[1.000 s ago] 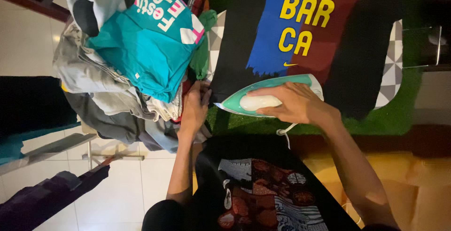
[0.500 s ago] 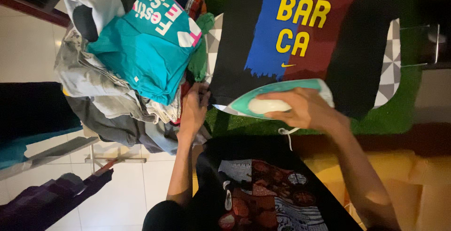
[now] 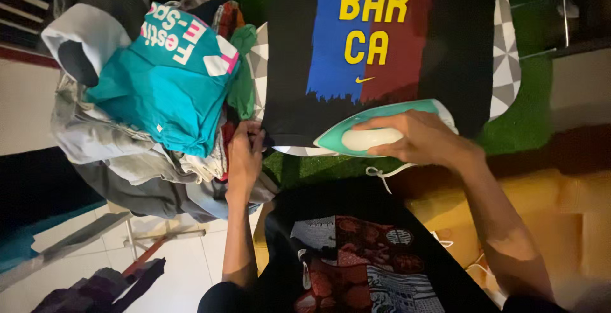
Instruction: The person irons a black t-shirt with a Barcelona logo on an ironing board. They use a teal and white iron to smooth the front and back of the shirt, adjusting its position multiple times. The person also briefly handles a pile of other clothes nearby.
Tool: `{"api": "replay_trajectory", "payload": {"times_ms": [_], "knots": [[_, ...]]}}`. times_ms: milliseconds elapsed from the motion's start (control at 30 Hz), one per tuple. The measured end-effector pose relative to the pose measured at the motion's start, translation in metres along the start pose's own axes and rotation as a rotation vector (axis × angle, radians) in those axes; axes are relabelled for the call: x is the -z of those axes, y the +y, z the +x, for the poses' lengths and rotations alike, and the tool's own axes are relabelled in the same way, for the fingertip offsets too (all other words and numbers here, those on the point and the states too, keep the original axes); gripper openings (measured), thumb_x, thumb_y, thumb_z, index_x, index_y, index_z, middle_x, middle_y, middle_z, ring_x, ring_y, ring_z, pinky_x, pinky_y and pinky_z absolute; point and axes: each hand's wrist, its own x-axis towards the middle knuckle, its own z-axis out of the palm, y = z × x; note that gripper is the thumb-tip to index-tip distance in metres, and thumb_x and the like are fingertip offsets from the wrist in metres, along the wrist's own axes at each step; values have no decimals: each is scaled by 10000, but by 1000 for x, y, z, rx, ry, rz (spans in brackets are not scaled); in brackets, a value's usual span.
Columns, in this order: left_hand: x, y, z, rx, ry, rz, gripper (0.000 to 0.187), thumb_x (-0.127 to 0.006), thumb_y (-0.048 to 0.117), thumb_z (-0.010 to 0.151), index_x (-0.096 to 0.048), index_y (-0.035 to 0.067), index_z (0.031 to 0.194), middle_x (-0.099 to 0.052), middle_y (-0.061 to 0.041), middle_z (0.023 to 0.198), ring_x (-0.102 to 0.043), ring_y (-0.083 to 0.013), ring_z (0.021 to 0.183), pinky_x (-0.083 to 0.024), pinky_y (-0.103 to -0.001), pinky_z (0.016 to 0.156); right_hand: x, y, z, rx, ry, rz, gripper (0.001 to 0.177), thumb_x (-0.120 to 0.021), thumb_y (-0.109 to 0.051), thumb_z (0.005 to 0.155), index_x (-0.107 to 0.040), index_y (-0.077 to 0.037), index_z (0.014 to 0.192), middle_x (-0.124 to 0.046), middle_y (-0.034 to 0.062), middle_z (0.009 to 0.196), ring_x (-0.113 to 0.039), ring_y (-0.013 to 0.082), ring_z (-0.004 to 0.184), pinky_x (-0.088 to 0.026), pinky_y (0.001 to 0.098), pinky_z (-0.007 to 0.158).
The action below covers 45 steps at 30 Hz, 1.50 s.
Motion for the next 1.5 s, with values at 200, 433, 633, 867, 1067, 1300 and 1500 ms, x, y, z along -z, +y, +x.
{"api": "replay_trajectory", "payload": {"times_ms": [200,433,633,867,1067,1300,1500], "knots": [[2,6,-1,24,-22,-31,118,-602,24,1000,-615,-9,1113,-668,-102,914,-665,-169,748,-574,-304,638,-1,29,-18,35,124,35,543,-784,-368,775,-673,-385,1307,-784,-12,1116,-730,183,842,-560,381,735],[3,7,0,-29,-34,-4,95,-594,23,1004,-607,-20,1089,-671,-116,896,-665,-190,743,-551,-310,629,-7,97,-60,246,268,340,558,-785,-216,831,-668,-174,1375,-770,74,1234,-740,194,1013,-602,363,867],[-1,7,-2,-190,42,320,163,-651,56,989,-590,-28,1115,-668,-219,1013,-670,-406,895,-531,-466,765,-26,127,-126,-19,796,610,566,-731,-14,919,-599,-25,1469,-693,173,1325,-685,216,1143,-570,349,991],[-21,73,-17,-285,52,516,430,-677,144,962,-539,-17,1336,-578,-247,1323,-581,-464,1187,-514,-504,901,-46,140,-144,-46,1161,915,605,-690,46,976,-467,37,1538,-661,142,1362,-663,172,1038,-552,309,876],[-93,98,8,-575,-159,353,412,-639,201,1019,-552,6,1372,-494,-206,1499,-496,-415,1378,-407,-492,1161,-53,149,-141,-34,1156,947,630,-647,61,1026,-362,69,1588,-652,173,1272,-684,187,978,-580,314,817],[-177,98,35,-722,-211,440,594,-579,272,1065,-402,-6,1558,-234,-244,1686,-193,-450,1562,-157,-610,1247,-41,138,-112,-175,1084,854,739,-670,32,921,-351,-17,1586,-699,162,964,-645,170,664,-544,320,498],[-202,78,50,-687,-100,736,682,-509,415,1071,-335,-2,1581,-206,-260,1664,-154,-453,1550,-108,-641,1221,-15,137,-35,28,1007,867,562,-705,-47,938,-487,33,1450,-721,131,928,-612,126,547,-491,287,418]]}}
